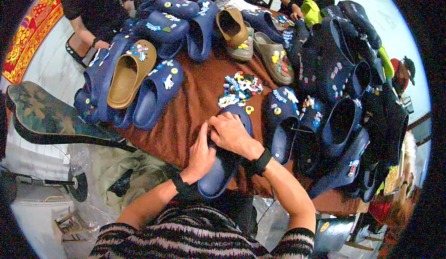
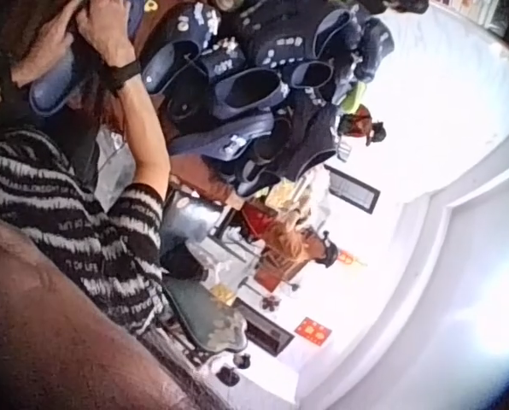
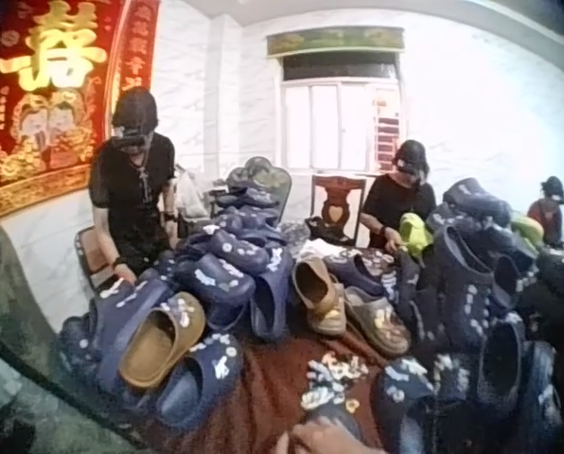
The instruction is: Attaching decorative charms into the ventilation holes of rubber clogs.
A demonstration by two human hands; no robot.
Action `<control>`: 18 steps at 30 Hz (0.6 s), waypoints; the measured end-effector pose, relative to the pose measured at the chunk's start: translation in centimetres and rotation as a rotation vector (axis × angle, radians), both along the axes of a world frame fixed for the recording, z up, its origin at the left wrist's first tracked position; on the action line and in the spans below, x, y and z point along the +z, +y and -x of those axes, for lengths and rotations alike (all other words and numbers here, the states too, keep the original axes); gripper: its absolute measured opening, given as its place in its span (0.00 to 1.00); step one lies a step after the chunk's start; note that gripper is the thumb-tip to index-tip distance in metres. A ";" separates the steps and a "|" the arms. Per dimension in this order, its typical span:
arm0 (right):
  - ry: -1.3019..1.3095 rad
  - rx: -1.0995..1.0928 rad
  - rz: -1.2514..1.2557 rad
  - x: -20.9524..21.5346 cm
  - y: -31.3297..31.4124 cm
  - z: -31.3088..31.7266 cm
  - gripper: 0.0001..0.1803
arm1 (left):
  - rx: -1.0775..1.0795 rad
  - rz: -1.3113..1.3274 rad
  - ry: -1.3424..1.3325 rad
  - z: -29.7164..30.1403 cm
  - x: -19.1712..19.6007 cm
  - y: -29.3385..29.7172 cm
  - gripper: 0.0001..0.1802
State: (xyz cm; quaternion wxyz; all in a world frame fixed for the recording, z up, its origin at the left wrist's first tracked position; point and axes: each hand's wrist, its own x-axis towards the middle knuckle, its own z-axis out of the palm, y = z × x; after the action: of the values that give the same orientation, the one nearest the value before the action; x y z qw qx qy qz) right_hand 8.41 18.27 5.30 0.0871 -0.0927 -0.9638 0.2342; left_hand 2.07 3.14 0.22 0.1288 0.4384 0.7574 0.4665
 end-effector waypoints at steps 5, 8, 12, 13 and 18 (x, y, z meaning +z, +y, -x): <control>0.141 0.054 0.010 -1.7 0.5 -0.1 0.15 | 0.002 -0.008 0.055 0.4 -0.3 0.1 0.46; 0.162 0.050 0.067 -2.0 0.9 0.4 0.12 | -0.011 -0.024 0.008 0.6 0.6 0.5 0.47; 0.172 0.051 0.198 -1.4 0.1 -0.2 0.07 | -0.006 -0.004 0.018 0.5 0.2 0.3 0.47; 0.170 0.050 0.198 -1.5 0.0 -0.4 0.07 | -0.007 -0.004 0.016 0.4 0.3 0.3 0.47; 0.319 -0.055 0.309 -1.6 -0.6 -0.8 0.05 | 0.006 -0.008 0.044 0.2 -0.1 0.3 0.47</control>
State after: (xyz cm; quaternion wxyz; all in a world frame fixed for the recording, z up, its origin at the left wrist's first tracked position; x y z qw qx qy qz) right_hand 9.17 17.71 3.71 0.2296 -0.0931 -0.8877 0.3882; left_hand 1.90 3.43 0.14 0.1092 0.4468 0.7594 0.4602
